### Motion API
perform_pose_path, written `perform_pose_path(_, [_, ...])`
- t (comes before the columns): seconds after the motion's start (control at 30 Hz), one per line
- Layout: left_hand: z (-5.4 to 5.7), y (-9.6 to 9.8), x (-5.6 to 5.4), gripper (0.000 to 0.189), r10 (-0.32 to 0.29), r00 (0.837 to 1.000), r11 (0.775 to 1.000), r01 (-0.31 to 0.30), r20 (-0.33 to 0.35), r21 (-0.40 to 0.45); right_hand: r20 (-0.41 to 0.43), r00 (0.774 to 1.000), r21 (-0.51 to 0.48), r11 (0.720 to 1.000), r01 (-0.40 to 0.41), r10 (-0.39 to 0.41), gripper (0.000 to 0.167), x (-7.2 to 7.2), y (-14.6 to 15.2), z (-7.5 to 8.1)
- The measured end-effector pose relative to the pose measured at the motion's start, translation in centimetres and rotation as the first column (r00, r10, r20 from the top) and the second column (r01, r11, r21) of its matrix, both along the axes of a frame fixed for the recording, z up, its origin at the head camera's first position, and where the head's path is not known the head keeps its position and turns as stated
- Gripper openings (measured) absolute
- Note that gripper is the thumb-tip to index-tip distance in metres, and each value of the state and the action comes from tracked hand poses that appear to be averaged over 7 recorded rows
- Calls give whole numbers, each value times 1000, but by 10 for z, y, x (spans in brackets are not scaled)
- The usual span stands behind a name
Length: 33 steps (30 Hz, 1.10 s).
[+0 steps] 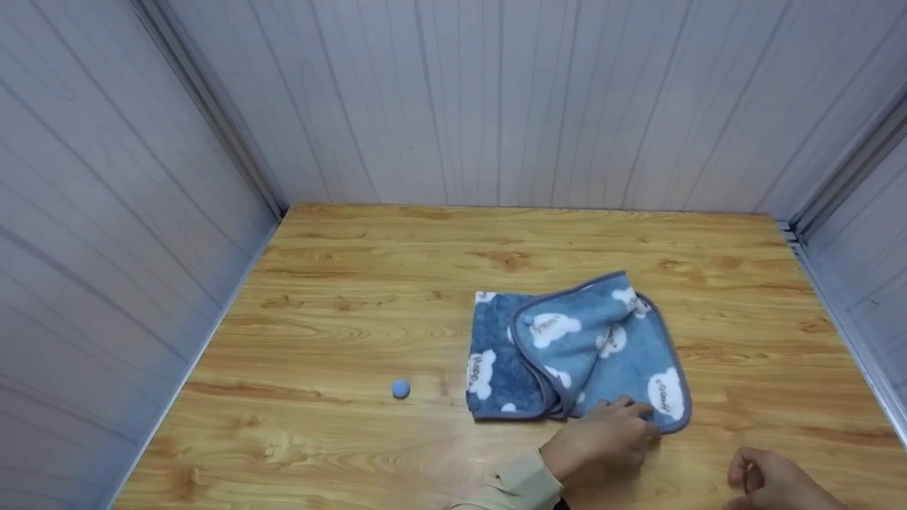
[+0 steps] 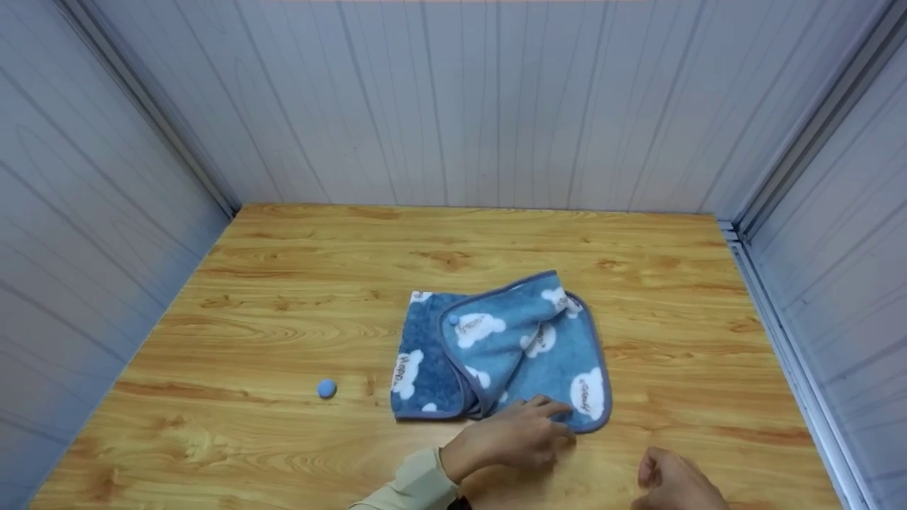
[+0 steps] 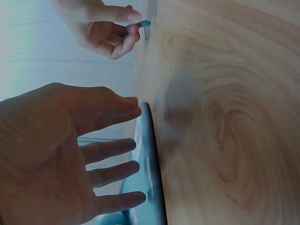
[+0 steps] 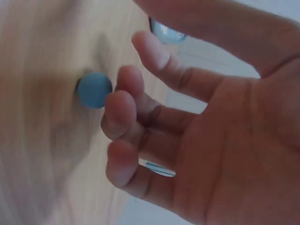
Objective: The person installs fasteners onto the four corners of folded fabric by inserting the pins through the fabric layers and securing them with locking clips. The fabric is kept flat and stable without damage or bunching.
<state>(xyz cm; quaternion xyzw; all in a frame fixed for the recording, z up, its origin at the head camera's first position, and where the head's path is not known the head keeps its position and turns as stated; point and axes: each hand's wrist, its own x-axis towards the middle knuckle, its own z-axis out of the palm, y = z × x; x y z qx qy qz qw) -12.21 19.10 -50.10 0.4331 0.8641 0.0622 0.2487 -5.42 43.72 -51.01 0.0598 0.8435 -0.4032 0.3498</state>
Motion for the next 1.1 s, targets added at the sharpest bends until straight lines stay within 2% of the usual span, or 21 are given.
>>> perform_pose_path(0.2, [-7, 5, 0, 31, -28, 1000, 998, 27, -7, -53, 91, 989, 53, 993, 109, -113, 26, 0, -4, -3])
perform_pose_path(0.27, [-8, 6, 1, 31, -34, 999, 998, 33, -17, -56, 78, 991, 63, 992, 106, -111, 27, 0, -4, -4])
perform_pose_path(0.43, [-8, 7, 1, 29, -39, 998, 998, 36, -57, -46, -29, 1000, 62, 998, 8, -6, 21, -2, 1, -6])
perform_pose_path(0.5, [-8, 8, 1, 27, -38, 996, 998, 34, -84, -50, -47, 999, 81, 997, -13, 17, 19, -4, 2, -8])
perform_pose_path(0.63, [-9, 9, 0, 30, -20, 993, 998, 13, -112, -61, 27, 999, 144, 989, 38, -42, 15, -8, 1, -11])
perform_pose_path(0.8, [-10, 13, -1, 48, 47, 996, 996, -52, -75, -75, 90, 993, 156, 986, 67, -81, 11, -12, 3, -14])
perform_pose_path(0.9, [-11, 16, -2, 49, 67, 996, 994, -72, -66, -78, 89, 992, 155, 985, 79, -93, 9, -13, 3, -14])
perform_pose_path(1.1, [-13, 22, -2, 39, 46, 996, 995, -52, -74, -80, 60, 994, 152, 985, 80, -90, 7, -13, 0, -10])
